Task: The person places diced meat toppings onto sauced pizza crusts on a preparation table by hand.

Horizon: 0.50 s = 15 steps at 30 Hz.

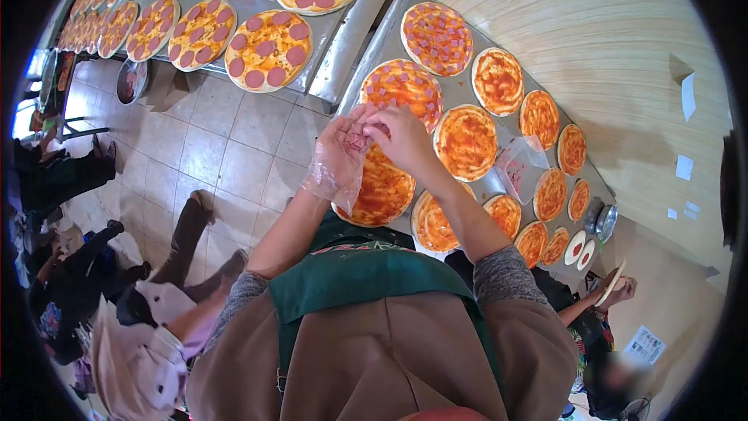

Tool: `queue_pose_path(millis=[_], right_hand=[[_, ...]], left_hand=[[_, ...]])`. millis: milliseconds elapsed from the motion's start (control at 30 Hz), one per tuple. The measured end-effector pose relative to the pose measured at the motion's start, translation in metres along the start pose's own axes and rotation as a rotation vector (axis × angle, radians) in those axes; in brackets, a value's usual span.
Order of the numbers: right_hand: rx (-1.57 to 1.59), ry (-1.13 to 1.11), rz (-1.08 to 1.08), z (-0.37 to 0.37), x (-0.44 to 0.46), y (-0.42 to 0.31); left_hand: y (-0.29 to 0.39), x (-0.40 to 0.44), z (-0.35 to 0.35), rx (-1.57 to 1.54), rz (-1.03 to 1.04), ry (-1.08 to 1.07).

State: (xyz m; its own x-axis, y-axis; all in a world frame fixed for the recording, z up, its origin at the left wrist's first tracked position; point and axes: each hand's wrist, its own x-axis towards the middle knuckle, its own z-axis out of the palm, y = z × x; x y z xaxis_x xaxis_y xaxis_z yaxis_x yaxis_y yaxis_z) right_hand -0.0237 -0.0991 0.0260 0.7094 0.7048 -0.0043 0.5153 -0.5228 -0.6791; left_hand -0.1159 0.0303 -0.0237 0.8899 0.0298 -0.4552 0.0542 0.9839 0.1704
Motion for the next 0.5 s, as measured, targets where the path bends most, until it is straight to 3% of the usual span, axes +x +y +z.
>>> queue_pose_path(millis=[233,333,433,500], right_hand=[[0.008,-0.043,0.101,0.005,-0.017,0.006],[0.584,-0.09,0.403,0.016,-0.025,0.048],[0.516,0.206,0.387,0.005,-0.024,0.092],[0.459,0.184,0.517,-0.008,-0.021,0.104]], left_hand=[[-0.013,0.0,-0.008,0.027,-0.058,0.014],[-0.017,-0.005,-0.008,0.059,-0.092,0.07],[-0.013,-0.011,-0.004,0.062,-0.093,0.073],[-0.01,-0.01,-0.004,0.063,-0.082,0.08]])
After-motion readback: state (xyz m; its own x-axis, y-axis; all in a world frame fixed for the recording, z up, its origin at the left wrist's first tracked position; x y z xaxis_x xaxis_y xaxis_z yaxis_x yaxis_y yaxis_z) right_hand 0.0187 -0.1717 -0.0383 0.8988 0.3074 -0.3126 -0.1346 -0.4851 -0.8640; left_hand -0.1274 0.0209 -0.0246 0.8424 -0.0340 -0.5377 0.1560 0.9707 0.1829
